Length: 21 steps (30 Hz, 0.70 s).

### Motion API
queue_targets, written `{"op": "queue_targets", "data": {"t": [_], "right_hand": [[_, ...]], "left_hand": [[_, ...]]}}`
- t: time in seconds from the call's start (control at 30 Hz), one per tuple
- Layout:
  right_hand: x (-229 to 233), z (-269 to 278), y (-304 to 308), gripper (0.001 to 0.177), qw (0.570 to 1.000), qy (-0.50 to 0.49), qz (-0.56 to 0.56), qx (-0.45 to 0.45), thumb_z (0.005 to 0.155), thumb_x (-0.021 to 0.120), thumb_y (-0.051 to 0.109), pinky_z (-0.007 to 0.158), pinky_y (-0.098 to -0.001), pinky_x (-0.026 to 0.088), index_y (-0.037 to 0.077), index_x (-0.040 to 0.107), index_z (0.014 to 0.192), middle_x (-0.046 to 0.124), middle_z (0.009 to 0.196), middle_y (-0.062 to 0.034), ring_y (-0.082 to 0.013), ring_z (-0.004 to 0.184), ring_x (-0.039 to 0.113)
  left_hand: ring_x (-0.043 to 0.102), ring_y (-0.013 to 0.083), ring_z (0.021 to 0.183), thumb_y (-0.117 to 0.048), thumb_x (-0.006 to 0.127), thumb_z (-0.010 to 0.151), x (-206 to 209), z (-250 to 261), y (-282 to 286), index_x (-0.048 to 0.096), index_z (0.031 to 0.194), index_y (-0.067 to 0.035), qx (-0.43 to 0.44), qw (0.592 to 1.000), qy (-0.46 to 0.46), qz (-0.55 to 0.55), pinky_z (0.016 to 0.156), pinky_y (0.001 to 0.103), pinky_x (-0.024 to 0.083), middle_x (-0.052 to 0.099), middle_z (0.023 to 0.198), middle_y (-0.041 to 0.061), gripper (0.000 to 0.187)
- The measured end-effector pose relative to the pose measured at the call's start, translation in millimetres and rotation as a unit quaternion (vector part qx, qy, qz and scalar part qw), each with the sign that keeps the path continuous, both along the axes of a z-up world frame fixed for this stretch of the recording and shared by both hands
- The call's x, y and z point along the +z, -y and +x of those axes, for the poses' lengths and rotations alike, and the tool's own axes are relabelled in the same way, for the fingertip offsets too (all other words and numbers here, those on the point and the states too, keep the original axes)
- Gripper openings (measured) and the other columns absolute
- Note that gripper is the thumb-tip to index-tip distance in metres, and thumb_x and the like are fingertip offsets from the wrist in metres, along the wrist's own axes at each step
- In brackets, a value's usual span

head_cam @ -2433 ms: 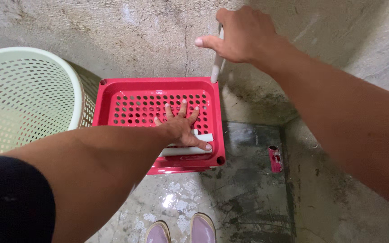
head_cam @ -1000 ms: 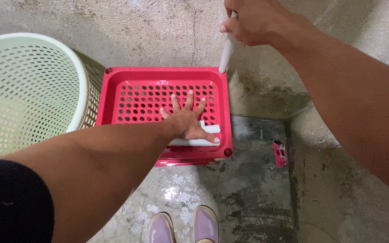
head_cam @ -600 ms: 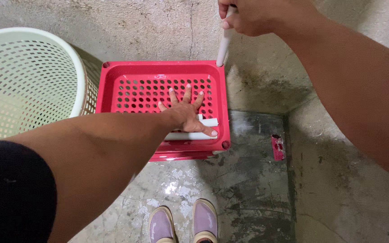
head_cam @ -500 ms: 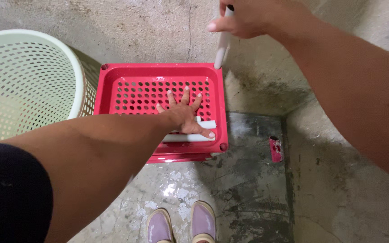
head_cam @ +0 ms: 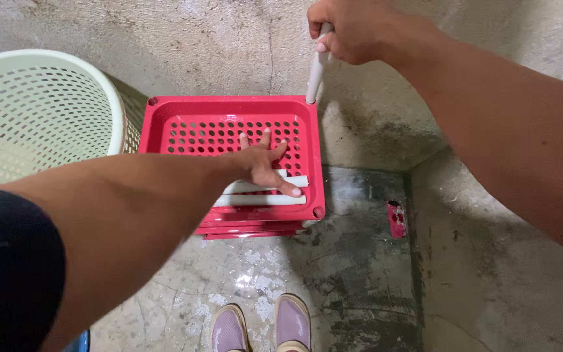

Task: The person assembles a red plastic stool by inserting white plastic legs into the perforated seat and stacking the assembled unit with another. The person also handles a black scoop and a green basket during the process.

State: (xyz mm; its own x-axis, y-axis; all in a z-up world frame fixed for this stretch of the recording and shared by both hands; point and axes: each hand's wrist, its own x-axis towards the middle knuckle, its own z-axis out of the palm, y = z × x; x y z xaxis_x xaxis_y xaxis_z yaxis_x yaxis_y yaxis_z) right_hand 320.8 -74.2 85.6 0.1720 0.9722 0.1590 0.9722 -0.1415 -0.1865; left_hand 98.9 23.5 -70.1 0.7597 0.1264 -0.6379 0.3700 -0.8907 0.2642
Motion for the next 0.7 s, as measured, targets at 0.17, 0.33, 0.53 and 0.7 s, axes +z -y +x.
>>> {"op": "queue_targets", "data": {"t": [0.17,0.33,0.53,0.7], "right_hand": [[-5,9,-3,0.023,1.000,0.023,0.004,0.012,0.092,0.080,0.023,0.060,-0.0418,0.051,0.004,0.073,0.103,0.070,0.081,-0.0130,-0.0267,0.072,0.068],[0,8,-7,0.057,0.993,0.079,0.054,-0.073,0.089,0.086,0.055,0.067,-0.0490,0.055,0.001,0.074,0.101,0.070,0.080,-0.0212,-0.0372,0.074,0.068],[1,-10,-17,0.039,0.981,0.018,-0.054,-0.186,0.092,0.076,0.042,0.069,-0.0503,0.058,0.004,0.074,0.096,0.070,0.076,-0.0199,-0.0369,0.072,0.070],[3,-21,-15,0.027,0.990,0.030,-0.022,-0.135,0.094,0.074,0.031,0.069,-0.0478,0.054,0.004,0.074,0.096,0.068,0.076,-0.0158,-0.0316,0.070,0.063]], "left_hand": [[-0.015,0.0437,0.155,-0.087,0.070,0.055,9,-18,-12,0.006,0.164,-0.021,0.047,0.997,0.020,-0.050,0.123,0.062,0.002,-0.016,0.171,0.017,0.143],[-0.011,0.0405,0.157,-0.079,0.077,0.061,15,-68,6,0.005,0.165,-0.015,0.022,0.995,0.096,-0.021,0.121,0.068,-0.001,-0.008,0.170,0.021,0.142],[-0.006,0.0369,0.159,-0.079,0.076,0.063,36,-88,21,0.006,0.165,-0.020,0.035,0.996,0.070,0.030,0.123,0.067,0.003,-0.002,0.173,0.012,0.137],[-0.008,0.0339,0.159,-0.079,0.077,0.064,54,-95,33,0.001,0.165,-0.019,0.052,0.997,0.046,0.027,0.124,0.065,0.001,-0.005,0.173,0.010,0.140]]}}
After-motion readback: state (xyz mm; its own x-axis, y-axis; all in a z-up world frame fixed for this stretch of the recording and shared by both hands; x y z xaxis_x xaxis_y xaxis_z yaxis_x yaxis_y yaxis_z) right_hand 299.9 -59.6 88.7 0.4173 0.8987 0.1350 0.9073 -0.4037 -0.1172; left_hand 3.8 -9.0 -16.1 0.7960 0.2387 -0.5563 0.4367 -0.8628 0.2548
